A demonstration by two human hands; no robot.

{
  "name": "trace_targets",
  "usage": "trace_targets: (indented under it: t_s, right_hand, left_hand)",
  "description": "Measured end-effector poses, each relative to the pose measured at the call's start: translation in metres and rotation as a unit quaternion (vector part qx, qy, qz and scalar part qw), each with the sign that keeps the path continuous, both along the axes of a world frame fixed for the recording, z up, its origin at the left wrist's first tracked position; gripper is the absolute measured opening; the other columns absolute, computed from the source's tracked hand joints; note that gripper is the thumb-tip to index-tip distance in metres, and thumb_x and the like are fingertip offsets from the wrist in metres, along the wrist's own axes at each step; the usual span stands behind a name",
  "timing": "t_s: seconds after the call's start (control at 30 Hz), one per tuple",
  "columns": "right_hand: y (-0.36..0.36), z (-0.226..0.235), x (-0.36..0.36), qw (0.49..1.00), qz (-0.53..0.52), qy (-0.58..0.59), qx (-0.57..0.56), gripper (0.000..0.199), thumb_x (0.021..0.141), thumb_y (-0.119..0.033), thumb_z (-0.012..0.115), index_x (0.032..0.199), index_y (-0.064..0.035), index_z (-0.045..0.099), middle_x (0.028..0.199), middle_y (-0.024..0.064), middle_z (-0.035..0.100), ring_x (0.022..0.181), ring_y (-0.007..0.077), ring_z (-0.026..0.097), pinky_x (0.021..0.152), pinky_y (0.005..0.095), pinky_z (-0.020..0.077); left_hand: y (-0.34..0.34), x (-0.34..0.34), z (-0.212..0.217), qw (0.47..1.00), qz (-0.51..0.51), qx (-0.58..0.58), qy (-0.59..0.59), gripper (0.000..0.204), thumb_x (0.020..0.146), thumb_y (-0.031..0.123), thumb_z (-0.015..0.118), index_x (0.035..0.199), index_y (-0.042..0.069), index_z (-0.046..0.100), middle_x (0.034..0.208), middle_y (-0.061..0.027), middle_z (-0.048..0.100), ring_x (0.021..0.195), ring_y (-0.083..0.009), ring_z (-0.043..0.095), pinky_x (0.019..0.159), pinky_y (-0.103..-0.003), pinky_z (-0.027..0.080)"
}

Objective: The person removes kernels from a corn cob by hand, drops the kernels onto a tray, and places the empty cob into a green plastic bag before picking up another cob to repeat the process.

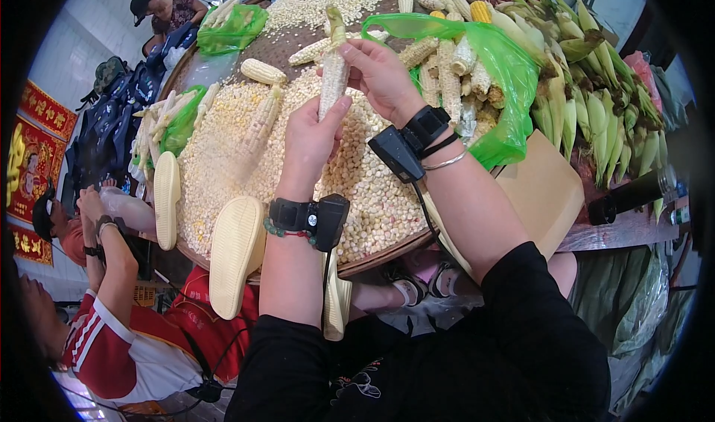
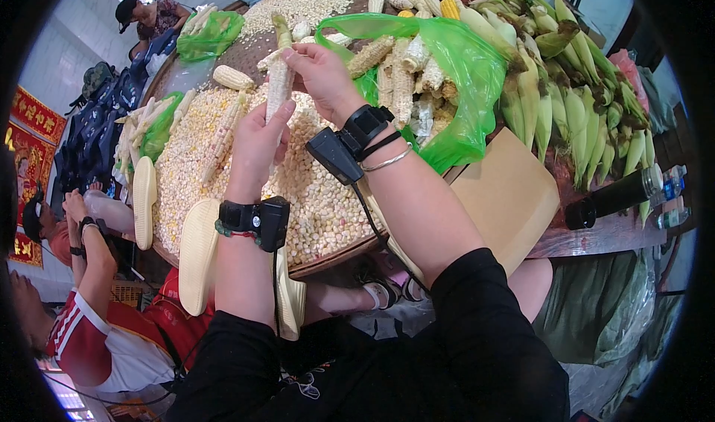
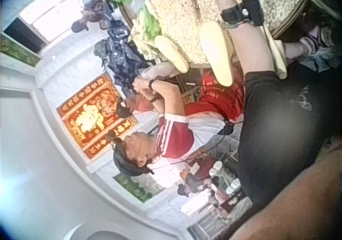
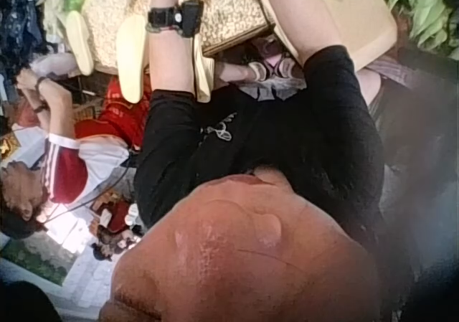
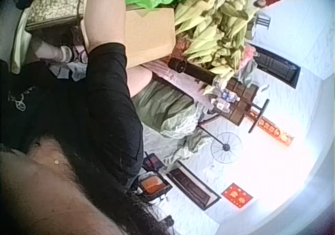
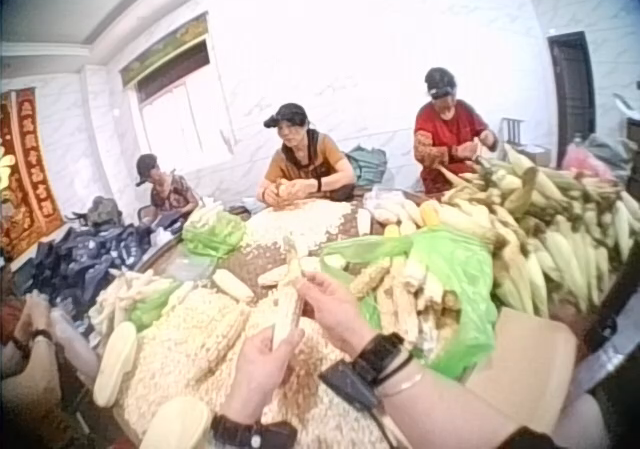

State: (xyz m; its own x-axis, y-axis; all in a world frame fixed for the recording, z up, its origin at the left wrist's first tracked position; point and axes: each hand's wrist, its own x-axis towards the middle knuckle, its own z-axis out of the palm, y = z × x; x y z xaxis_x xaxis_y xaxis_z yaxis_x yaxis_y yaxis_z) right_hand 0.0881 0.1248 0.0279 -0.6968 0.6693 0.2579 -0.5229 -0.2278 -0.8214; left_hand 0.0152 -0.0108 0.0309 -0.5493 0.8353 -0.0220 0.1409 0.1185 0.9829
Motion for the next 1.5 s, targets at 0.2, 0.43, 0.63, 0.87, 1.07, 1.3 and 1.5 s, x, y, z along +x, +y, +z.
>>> trace_targets:
  t_s: [0.2, 0.43, 0.63, 0.87, 1.07, 1.3, 1.5]
  right_hand:
    - [0.004, -0.002, 0.001, 0.999, -0.004, -0.005, -0.031, 0.028, 0.100, -0.025, 0.054, 0.110, 0.0010, 0.055, 0.100, 0.0116, 0.066, 0.094, 0.0253, 0.069, 0.082, 0.0385, 0.0575]
    - [0.002, -0.004, -0.004, 1.000, 0.003, 0.010, -0.025, 0.028, 0.100, -0.024, 0.054, 0.111, 0.0016, 0.055, 0.103, 0.0130, 0.067, 0.091, 0.0240, 0.069, 0.081, 0.0371, 0.0578]
    - [-0.003, -0.004, -0.001, 0.994, -0.049, -0.074, 0.060, 0.029, 0.097, -0.019, 0.060, 0.115, 0.0024, 0.053, 0.106, 0.0134, 0.066, 0.089, 0.0205, 0.068, 0.077, 0.0330, 0.0569]
    - [-0.005, -0.002, 0.001, 0.995, -0.035, -0.066, 0.067, 0.033, 0.092, -0.013, 0.065, 0.118, 0.0030, 0.050, 0.106, 0.0120, 0.066, 0.091, 0.0191, 0.068, 0.076, 0.0309, 0.0567]
    - [-0.005, -0.002, 0.000, 0.996, -0.032, -0.064, 0.049, 0.032, 0.093, -0.015, 0.064, 0.117, 0.0029, 0.051, 0.106, 0.0114, 0.067, 0.091, 0.0188, 0.068, 0.076, 0.0303, 0.0563]
    - [-0.006, -0.001, 0.002, 0.995, -0.046, -0.061, 0.060, 0.031, 0.092, -0.016, 0.065, 0.114, 0.0028, 0.054, 0.104, 0.0107, 0.067, 0.090, 0.0185, 0.068, 0.075, 0.0298, 0.0559]
    - [-0.008, 0.002, 0.002, 0.996, -0.057, -0.051, 0.054, 0.031, 0.091, -0.015, 0.067, 0.113, 0.0027, 0.055, 0.102, 0.0106, 0.067, 0.089, 0.0178, 0.068, 0.074, 0.0298, 0.0558]
  left_hand:
    - [0.001, 0.004, 0.001, 1.000, -0.012, 0.012, -0.013, 0.029, 0.092, 0.034, 0.067, 0.083, 0.008, 0.058, 0.057, 0.0030, 0.050, 0.039, -0.0067, 0.043, 0.036, -0.022, 0.029]
    - [0.003, -0.001, -0.008, 0.998, 0.014, 0.014, 0.058, 0.026, 0.092, 0.030, 0.068, 0.085, 0.005, 0.063, 0.060, 0.0021, 0.053, 0.043, -0.0057, 0.045, 0.040, -0.022, 0.031]
    - [0.007, -0.001, -0.018, 0.961, 0.051, 0.054, 0.267, 0.031, 0.086, 0.027, 0.070, 0.102, 0.000, 0.067, 0.074, -0.0157, 0.066, 0.069, -0.0265, 0.066, 0.067, -0.037, 0.050]
    - [0.008, -0.002, -0.017, 0.966, 0.018, 0.025, 0.258, 0.028, 0.092, 0.028, 0.065, 0.095, 0.000, 0.065, 0.065, -0.0015, 0.059, 0.055, -0.0097, 0.054, 0.050, -0.027, 0.042]
    - [0.005, 0.005, -0.004, 0.999, -0.006, -0.017, 0.039, 0.033, 0.098, 0.039, 0.056, 0.091, 0.007, 0.060, 0.062, 0.0012, 0.053, 0.046, -0.0070, 0.050, 0.040, -0.023, 0.037]
    - [0.006, 0.005, -0.005, 0.999, -0.018, -0.036, 0.033, 0.036, 0.099, 0.042, 0.054, 0.095, 0.007, 0.061, 0.065, 0.0002, 0.056, 0.047, -0.0081, 0.051, 0.041, -0.023, 0.038]
    - [0.004, 0.005, -0.004, 0.999, -0.030, -0.027, -0.026, 0.034, 0.098, 0.041, 0.056, 0.095, 0.008, 0.062, 0.065, 0.0004, 0.057, 0.047, -0.0077, 0.052, 0.041, -0.023, 0.038]
